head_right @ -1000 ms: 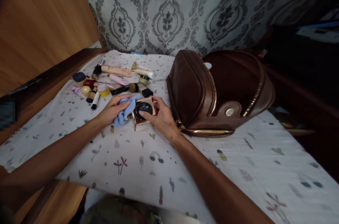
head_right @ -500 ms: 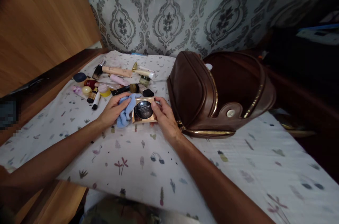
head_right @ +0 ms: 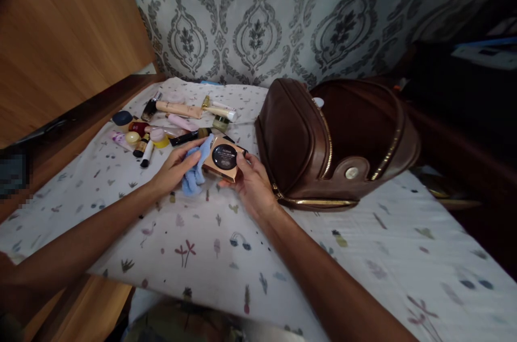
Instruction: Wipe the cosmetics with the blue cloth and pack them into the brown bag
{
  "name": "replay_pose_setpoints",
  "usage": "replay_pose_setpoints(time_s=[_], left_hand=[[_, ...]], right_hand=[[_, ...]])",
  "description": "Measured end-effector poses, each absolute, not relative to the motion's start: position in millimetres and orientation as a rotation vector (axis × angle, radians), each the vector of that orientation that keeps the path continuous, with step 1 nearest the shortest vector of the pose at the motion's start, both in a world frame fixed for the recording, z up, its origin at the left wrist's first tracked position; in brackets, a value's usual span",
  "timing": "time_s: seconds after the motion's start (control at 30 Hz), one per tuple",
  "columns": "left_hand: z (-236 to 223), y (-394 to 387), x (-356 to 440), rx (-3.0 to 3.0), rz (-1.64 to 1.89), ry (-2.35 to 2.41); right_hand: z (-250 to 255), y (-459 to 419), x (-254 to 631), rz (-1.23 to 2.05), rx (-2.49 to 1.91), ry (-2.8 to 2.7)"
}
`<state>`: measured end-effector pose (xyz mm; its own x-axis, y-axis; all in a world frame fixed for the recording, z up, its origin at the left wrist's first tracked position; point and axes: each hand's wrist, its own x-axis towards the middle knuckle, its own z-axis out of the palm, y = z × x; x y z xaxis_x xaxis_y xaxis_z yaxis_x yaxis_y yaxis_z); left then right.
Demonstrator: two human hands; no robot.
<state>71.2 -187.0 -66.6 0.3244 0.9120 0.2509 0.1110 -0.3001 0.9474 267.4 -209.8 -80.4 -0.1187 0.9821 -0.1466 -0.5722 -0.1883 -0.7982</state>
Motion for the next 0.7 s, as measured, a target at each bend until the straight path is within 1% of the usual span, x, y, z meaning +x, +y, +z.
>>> replay_pose_setpoints(time_s=[0.1, 0.27, 0.5, 0.7], left_hand=[[-60.5, -191.9, 73.4, 1.706, 1.047, 0.907], [-60.1, -194.0, 74.1, 1.659, 1.079, 0.936], [-67.3, -181.8, 66.2, 1.454, 1.277, 0.96], [-69.8, -178.7, 67.2, 1.438, 1.33, 0.977]], right_hand=[[-79.2, -208.9, 270.2, 1.608, -0.831, -0.662], [-75.0, -209.1, 274.3, 1.67, -0.802, -0.733], [-67.4, -214.3, 272.3, 1.755, -0.847, -0.804], [-66.7, -213.8, 272.2, 1.818, -0.843, -0.823]])
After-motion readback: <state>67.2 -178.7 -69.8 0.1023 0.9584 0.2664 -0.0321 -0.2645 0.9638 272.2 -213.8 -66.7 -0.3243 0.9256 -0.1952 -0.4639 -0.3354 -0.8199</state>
